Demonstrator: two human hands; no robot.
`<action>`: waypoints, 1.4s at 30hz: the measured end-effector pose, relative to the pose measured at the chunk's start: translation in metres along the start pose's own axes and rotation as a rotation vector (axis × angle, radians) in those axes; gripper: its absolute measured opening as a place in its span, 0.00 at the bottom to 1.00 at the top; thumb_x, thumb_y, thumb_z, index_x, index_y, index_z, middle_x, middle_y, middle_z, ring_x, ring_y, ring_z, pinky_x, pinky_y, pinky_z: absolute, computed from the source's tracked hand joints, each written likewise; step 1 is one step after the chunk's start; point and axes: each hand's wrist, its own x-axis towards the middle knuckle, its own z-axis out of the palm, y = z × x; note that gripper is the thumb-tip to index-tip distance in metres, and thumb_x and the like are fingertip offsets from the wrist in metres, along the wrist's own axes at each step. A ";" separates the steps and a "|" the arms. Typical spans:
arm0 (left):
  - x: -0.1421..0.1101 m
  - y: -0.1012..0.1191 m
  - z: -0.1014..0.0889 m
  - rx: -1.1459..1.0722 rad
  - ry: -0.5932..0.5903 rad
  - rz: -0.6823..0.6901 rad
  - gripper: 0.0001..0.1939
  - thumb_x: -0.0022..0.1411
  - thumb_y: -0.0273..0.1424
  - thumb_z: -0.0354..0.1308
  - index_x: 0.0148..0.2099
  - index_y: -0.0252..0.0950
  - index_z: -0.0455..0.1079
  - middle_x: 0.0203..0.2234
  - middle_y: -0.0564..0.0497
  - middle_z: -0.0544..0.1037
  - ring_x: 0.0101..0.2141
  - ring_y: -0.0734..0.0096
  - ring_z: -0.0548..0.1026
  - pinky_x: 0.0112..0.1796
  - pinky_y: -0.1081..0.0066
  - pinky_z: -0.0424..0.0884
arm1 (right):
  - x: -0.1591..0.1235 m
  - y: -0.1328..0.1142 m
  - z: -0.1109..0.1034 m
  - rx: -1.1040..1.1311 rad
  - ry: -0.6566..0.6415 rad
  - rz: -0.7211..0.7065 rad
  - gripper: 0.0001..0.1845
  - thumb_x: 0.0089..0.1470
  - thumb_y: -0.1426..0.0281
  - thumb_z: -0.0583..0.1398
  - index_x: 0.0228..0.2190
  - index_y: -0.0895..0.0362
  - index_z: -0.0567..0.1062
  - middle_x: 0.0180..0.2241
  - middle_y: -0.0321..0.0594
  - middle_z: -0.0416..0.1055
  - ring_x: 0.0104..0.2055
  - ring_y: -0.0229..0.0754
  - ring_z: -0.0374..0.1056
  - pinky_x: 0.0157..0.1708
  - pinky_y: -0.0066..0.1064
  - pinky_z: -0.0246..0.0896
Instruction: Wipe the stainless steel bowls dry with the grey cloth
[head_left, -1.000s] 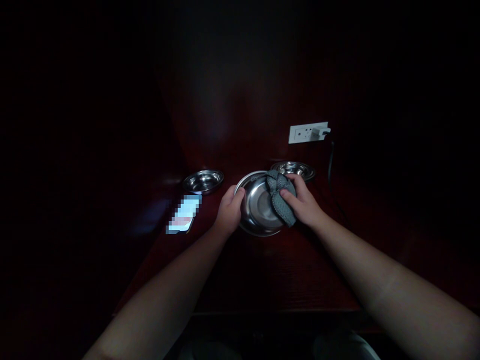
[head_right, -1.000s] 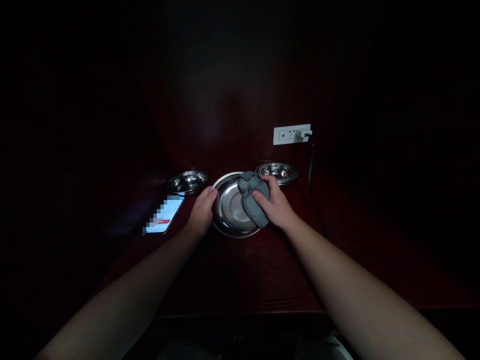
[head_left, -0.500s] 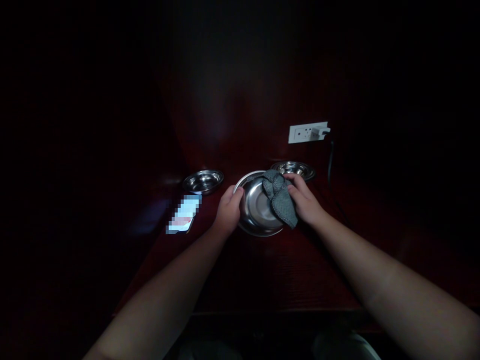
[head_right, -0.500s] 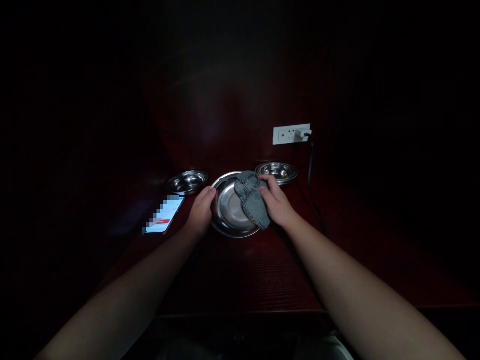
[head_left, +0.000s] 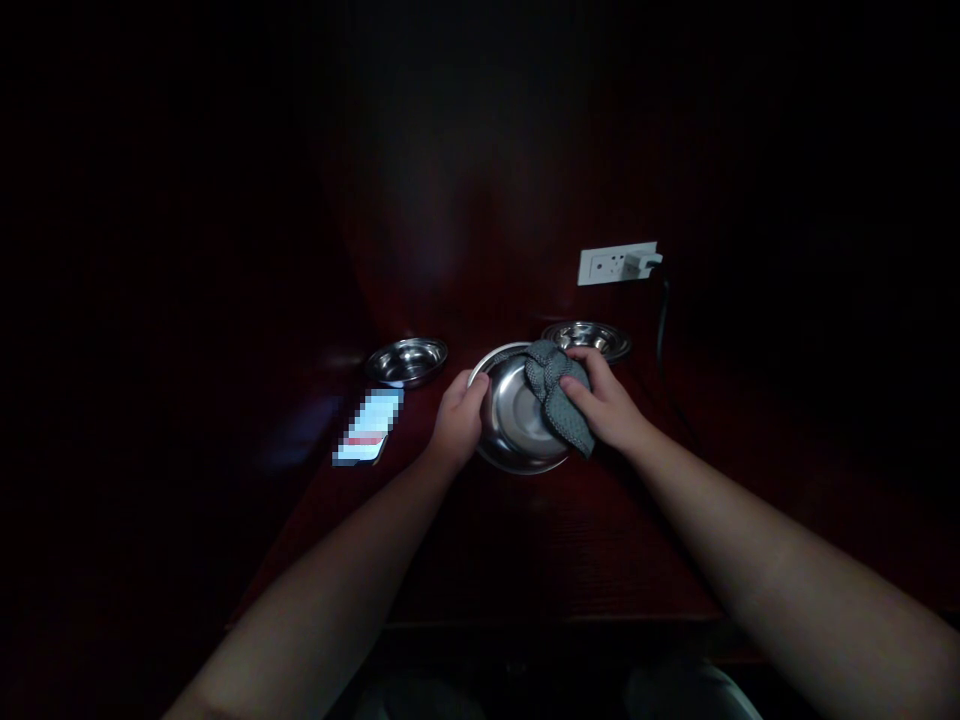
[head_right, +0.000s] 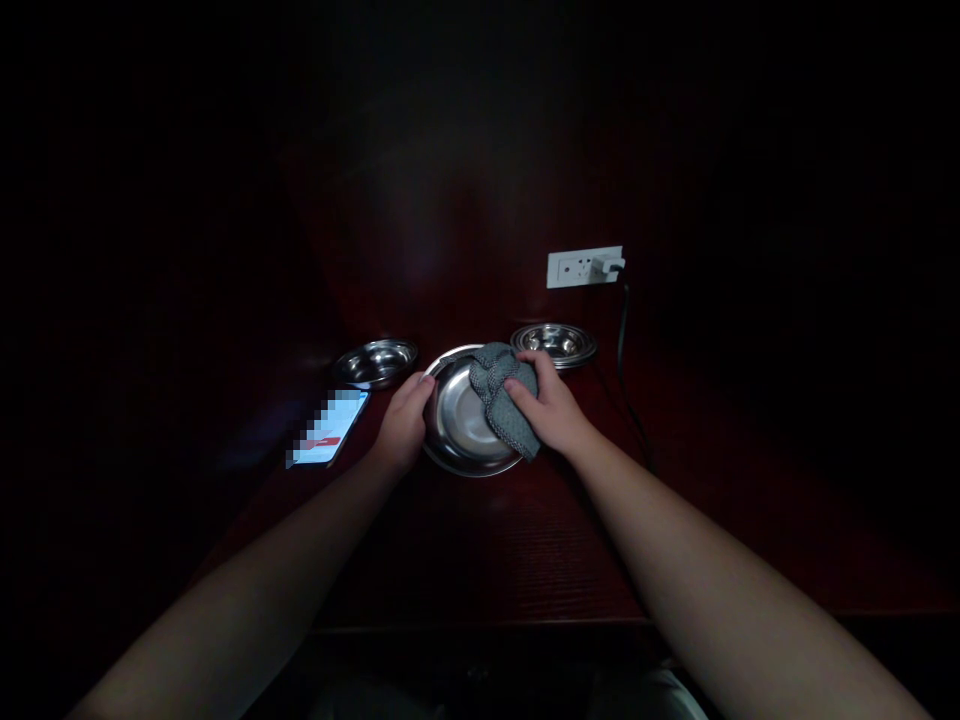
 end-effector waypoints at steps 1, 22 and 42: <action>0.000 0.000 0.000 -0.001 0.000 0.000 0.11 0.58 0.38 0.51 0.34 0.36 0.68 0.28 0.53 0.71 0.31 0.71 0.68 0.35 0.72 0.63 | 0.000 0.000 0.000 -0.004 0.005 -0.002 0.22 0.52 0.56 0.56 0.45 0.52 0.61 0.40 0.41 0.66 0.42 0.48 0.63 0.44 0.42 0.58; -0.004 0.000 0.006 -0.523 -0.065 -0.120 0.16 0.59 0.39 0.50 0.44 0.34 0.68 0.34 0.46 0.75 0.35 0.67 0.73 0.40 0.65 0.67 | 0.004 0.003 0.012 0.243 0.317 0.126 0.24 0.45 0.53 0.61 0.40 0.52 0.63 0.37 0.39 0.66 0.38 0.44 0.65 0.40 0.39 0.62; 0.005 -0.012 -0.005 -0.001 0.217 0.066 0.12 0.56 0.40 0.54 0.34 0.36 0.70 0.28 0.52 0.73 0.34 0.69 0.69 0.36 0.72 0.65 | -0.002 -0.007 0.009 0.069 0.211 0.051 0.22 0.47 0.56 0.59 0.41 0.53 0.61 0.36 0.38 0.64 0.36 0.43 0.63 0.39 0.38 0.59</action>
